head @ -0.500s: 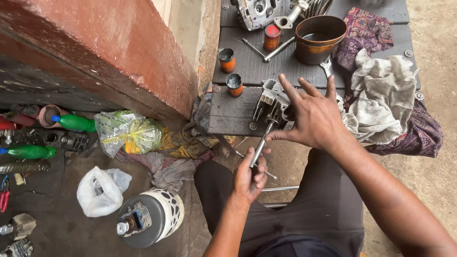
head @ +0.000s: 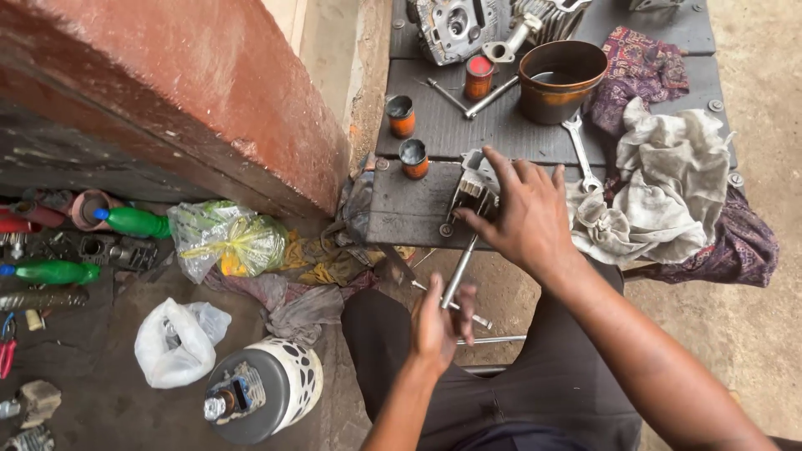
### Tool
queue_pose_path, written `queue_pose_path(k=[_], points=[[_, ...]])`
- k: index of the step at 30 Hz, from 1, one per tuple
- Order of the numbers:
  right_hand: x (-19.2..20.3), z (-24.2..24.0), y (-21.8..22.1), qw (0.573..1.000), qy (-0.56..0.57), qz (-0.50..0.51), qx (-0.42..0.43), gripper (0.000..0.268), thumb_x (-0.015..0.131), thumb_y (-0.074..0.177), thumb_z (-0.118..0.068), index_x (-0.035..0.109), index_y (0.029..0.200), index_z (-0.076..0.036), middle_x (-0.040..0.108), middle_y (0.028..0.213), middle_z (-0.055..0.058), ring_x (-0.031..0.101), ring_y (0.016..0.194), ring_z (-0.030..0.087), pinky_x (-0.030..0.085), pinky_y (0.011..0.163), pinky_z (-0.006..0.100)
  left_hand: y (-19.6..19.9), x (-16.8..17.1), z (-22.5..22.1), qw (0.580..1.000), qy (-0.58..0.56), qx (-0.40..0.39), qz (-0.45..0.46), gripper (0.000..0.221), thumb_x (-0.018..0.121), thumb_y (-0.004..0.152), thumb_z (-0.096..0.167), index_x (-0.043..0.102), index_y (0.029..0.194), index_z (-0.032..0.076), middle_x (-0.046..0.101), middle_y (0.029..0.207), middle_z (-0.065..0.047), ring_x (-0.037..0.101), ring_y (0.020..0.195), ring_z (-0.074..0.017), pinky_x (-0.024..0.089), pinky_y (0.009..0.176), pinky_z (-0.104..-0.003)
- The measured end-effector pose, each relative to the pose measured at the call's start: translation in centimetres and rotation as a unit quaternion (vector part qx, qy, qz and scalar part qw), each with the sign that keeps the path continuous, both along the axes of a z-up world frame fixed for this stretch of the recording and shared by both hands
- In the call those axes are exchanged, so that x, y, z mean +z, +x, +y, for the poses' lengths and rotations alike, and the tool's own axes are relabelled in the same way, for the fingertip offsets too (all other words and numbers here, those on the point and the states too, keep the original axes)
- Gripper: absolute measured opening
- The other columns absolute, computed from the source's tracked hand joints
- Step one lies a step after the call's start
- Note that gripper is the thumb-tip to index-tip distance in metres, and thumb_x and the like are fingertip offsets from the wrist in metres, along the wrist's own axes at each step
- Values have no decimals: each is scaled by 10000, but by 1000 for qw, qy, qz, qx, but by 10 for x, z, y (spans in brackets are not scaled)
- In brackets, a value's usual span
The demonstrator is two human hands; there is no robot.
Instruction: Cleaning and assembling internal components of a motorcycle engine head.
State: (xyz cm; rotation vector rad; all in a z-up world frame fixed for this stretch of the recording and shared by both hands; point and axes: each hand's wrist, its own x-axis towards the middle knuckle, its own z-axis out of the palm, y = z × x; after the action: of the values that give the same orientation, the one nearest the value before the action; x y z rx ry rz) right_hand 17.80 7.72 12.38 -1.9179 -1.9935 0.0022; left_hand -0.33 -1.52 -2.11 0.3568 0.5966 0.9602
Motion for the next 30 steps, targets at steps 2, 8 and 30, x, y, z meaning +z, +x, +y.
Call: queue_pose_path(k=[2, 8, 30], points=[[4, 0, 2, 999, -13, 35, 4, 970, 838, 756, -552, 418, 1512, -112, 627, 1089, 200, 615, 1050, 403, 437, 958, 573, 7, 35, 7, 955, 128, -4, 269, 472, 500, 1078, 391, 706, 1096, -33, 717, 731, -35, 683, 543, -108, 556, 482, -297], [13, 1, 3, 993, -56, 102, 15, 916, 852, 764, -515, 461, 1484, -106, 624, 1093, 219, 647, 999, 410, 524, 857, 497, 6, 27, -1, 942, 130, 13, 308, 392, 496, 1061, 327, 684, 1017, -15, 675, 702, -39, 654, 526, -136, 544, 462, -312], [16, 41, 33, 993, -102, 9, 65, 971, 863, 661, -643, 612, 1372, -32, 740, 1050, 223, 700, 1049, 388, 526, 931, 482, -22, 86, 6, 733, 344, -3, 587, 191, 570, 979, 223, 690, 991, 76, 671, 643, -104, 705, 572, -240, 540, 521, -398]])
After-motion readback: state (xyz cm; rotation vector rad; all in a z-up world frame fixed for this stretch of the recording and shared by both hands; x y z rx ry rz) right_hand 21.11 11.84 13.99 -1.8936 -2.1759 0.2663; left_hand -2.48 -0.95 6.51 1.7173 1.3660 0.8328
